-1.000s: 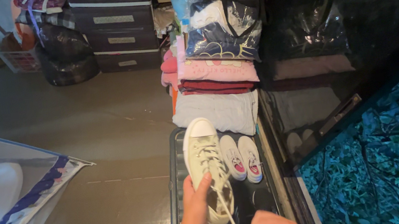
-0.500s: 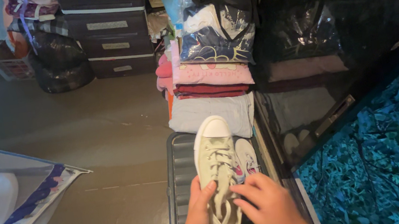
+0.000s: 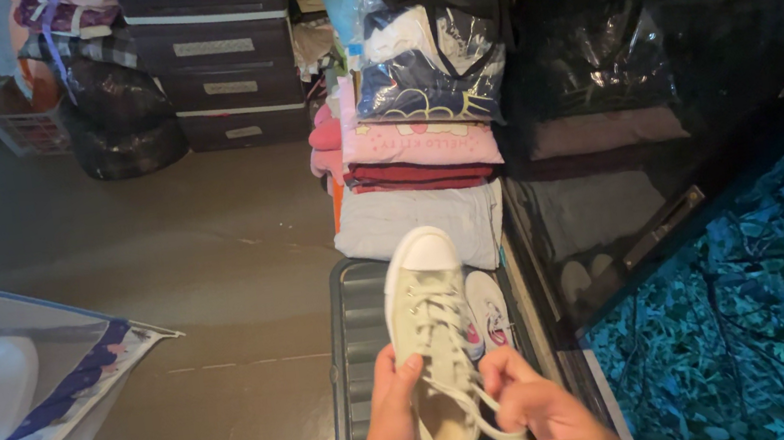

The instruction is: The person unlaces a pair of white canvas sneakers and a black sneaker, then relaces each shoe with its original laces. The shoes are handled one at a time on a suitcase surface, with laces threaded through eyelets and tied.

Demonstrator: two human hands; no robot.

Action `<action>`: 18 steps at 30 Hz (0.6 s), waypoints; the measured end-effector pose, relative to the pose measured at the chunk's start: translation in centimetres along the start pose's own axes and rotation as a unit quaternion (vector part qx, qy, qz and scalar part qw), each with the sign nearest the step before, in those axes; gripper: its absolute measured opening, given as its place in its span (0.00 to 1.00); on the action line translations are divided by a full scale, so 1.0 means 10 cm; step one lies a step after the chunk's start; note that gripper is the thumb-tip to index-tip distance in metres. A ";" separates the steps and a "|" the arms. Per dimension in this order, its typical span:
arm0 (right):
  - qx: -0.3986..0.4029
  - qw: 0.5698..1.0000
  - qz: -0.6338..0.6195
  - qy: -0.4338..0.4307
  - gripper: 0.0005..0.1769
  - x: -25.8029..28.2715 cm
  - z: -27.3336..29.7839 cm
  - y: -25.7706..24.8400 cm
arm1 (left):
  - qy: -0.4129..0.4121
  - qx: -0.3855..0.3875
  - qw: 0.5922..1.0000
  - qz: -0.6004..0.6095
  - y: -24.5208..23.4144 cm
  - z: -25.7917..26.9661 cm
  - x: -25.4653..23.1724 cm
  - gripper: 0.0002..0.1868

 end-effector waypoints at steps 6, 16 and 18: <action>-0.016 0.990 -0.094 -0.105 0.24 0.25 0.34 -0.14 | -0.010 -0.031 0.999 -0.014 -0.22 -0.10 -0.16 0.27; -0.282 0.910 0.295 0.078 0.11 0.00 -0.25 -0.28 | 0.013 0.029 0.999 -0.026 0.05 0.09 -0.17 0.33; -0.281 0.914 0.285 0.060 0.12 -0.06 -0.30 -0.19 | 0.004 0.046 0.998 -0.030 0.12 0.15 -0.19 0.37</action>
Point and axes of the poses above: each hand's wrist, its own z-axis away from the middle knuckle, its own y-axis out of the palm, x = y × z, the point moved 7 cm from there along -z, towards the middle knuckle, and after that the axes turned 2 degrees about y, right-handed, at the moved point
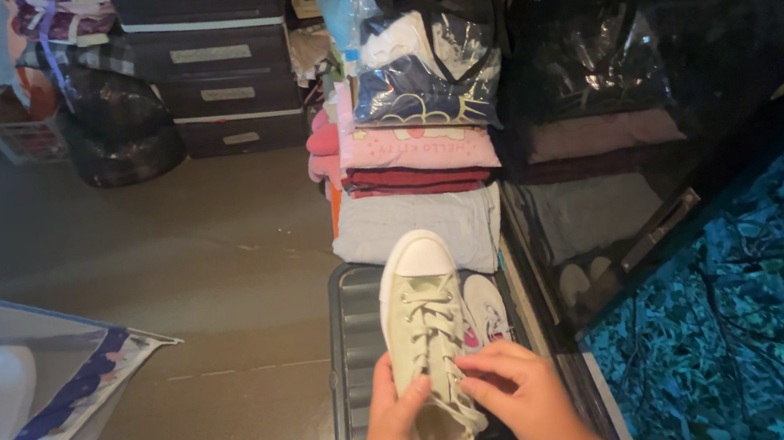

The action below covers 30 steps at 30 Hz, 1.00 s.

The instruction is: The person unlaces a pair of white canvas sneakers and a black sneaker, then relaces each shoe with its original laces. The shoes are handled one at a time on a suitcase surface, with laces threaded through eyelets and tied.

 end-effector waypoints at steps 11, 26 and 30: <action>-0.011 0.995 -0.086 0.051 0.05 -0.23 -0.05 -0.01 | -0.073 0.068 0.995 -0.008 0.17 0.10 -0.15 0.50; 0.068 0.934 -0.298 0.187 0.05 -0.63 -0.02 0.11 | -0.050 0.018 0.998 -0.022 0.01 0.05 0.00 0.46; 0.082 0.928 -0.319 0.175 0.04 -0.72 -0.10 -0.02 | -0.044 0.043 0.997 -0.036 0.02 0.07 -0.02 0.48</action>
Point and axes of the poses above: each hand's wrist, its own z-axis away from the middle knuckle, its own y-axis out of the palm, x = y × z, the point moved 7 cm from there along -z, towards the middle knuckle, and after that the axes turned 2 degrees about y, right-handed, at the moved point
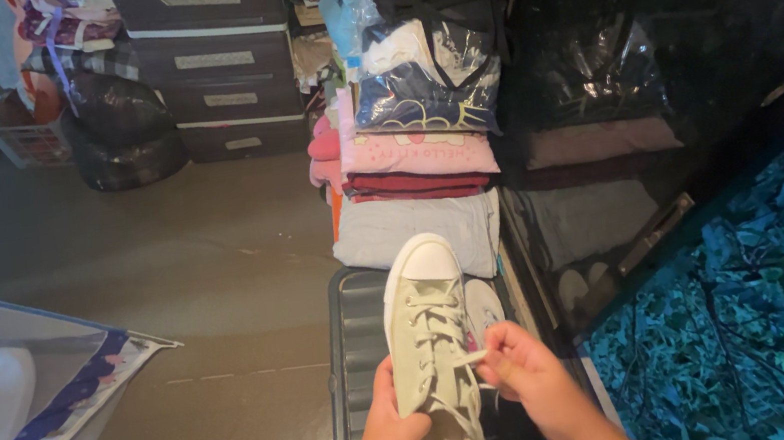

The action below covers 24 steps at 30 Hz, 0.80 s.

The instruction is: The person unlaces a pair of white canvas sneakers and a black sneaker, then relaces each shoe with its original laces. The shoes are handled one at a time on a suitcase surface, with laces threaded through eyelets and tied.

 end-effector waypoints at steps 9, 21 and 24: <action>-0.059 0.975 0.212 -0.022 0.16 0.27 0.14 -0.02 | -0.001 -0.015 1.000 -0.012 -0.01 0.09 0.06 0.47; -0.156 0.970 0.161 -0.096 0.06 0.17 0.21 -0.40 | 0.014 -0.040 0.999 -0.033 -0.06 0.13 0.13 0.45; -0.239 0.946 0.197 -0.094 0.09 0.37 0.31 -0.33 | -0.009 -0.046 0.999 -0.024 -0.08 0.16 0.12 0.45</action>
Point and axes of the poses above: each hand's wrist, its own z-axis away from the middle knuckle, its own y-axis out of the palm, x = y × z, the point moved 7 cm from there along -z, towards the middle knuckle, and after that the axes turned 2 degrees about y, right-handed, at the moved point
